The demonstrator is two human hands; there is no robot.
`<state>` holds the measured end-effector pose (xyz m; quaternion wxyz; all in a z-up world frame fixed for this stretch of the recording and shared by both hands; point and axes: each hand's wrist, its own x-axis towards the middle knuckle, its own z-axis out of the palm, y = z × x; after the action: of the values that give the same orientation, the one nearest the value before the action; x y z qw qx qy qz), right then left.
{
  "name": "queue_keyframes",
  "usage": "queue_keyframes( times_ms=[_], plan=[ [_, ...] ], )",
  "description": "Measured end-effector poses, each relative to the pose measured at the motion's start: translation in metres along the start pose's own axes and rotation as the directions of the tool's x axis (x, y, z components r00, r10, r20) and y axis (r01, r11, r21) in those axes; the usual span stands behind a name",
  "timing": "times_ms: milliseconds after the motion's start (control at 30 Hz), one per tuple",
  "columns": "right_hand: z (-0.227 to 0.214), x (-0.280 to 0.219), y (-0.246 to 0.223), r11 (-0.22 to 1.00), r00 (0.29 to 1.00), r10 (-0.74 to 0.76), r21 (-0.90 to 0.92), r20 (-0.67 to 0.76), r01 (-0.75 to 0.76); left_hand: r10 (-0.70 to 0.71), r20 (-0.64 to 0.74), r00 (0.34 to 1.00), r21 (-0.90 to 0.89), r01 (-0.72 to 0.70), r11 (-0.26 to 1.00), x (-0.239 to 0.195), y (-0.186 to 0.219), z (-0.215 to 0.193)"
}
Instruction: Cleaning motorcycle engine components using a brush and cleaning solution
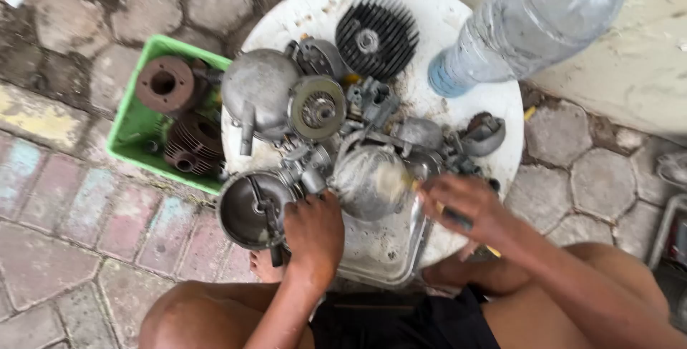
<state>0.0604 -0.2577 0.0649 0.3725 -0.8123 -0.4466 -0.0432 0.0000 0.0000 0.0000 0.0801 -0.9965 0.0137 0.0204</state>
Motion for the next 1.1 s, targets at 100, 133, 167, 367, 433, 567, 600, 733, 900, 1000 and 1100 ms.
queue_keyframes(
  times_ms=[100,133,167,367,433,567,600,733,900,1000,1100],
  plan=[
    [-0.012,0.003,-0.050,0.959,0.837,0.240,0.015,0.492,-0.284,0.021,-0.026,0.999,-0.010,-0.021,1.000,-0.003,-0.002,0.014],
    [0.000,0.000,-0.040,0.962,0.840,0.234,0.011,0.489,-0.274,0.015,-0.036,0.999,-0.009,-0.015,1.000,0.004,-0.005,0.015],
    [0.017,-0.005,-0.033,0.997,0.942,0.034,0.058,0.333,-0.056,0.098,0.127,0.987,-0.095,-0.086,0.992,0.005,-0.011,0.017],
    [-0.013,-0.006,-0.021,0.999,1.000,0.021,0.037,0.021,-0.021,0.268,0.479,0.836,-0.535,0.036,0.844,0.014,-0.033,-0.048],
    [-0.014,0.001,-0.041,0.998,0.991,-0.045,0.041,0.130,0.040,0.294,0.566,0.771,-0.597,0.137,0.790,0.018,-0.036,-0.060],
    [-0.005,-0.011,-0.023,0.990,0.987,-0.141,-0.021,0.076,0.142,0.319,0.430,0.845,-0.684,0.074,0.726,0.014,-0.038,-0.055],
    [-0.013,-0.014,-0.012,0.990,0.999,-0.029,-0.139,0.038,0.034,0.316,0.430,0.845,-0.697,0.089,0.711,0.017,-0.037,-0.069],
    [-0.005,-0.028,-0.046,0.981,0.933,0.192,-0.034,0.305,-0.190,0.320,0.343,0.883,-0.703,0.015,0.711,0.021,-0.033,-0.066],
    [-0.012,-0.007,-0.035,0.934,0.975,-0.037,-0.339,0.218,0.111,0.246,0.443,0.862,-0.642,0.114,0.758,0.020,-0.030,-0.075],
    [0.030,-0.029,-0.055,0.857,0.609,0.464,-0.152,0.643,-0.493,0.263,0.412,0.872,-0.670,0.094,0.737,0.016,-0.031,-0.064],
    [0.030,-0.025,-0.050,0.961,0.960,-0.277,0.007,0.049,0.277,0.311,0.530,0.789,-0.672,0.167,0.721,0.023,-0.030,-0.091]
  ],
)
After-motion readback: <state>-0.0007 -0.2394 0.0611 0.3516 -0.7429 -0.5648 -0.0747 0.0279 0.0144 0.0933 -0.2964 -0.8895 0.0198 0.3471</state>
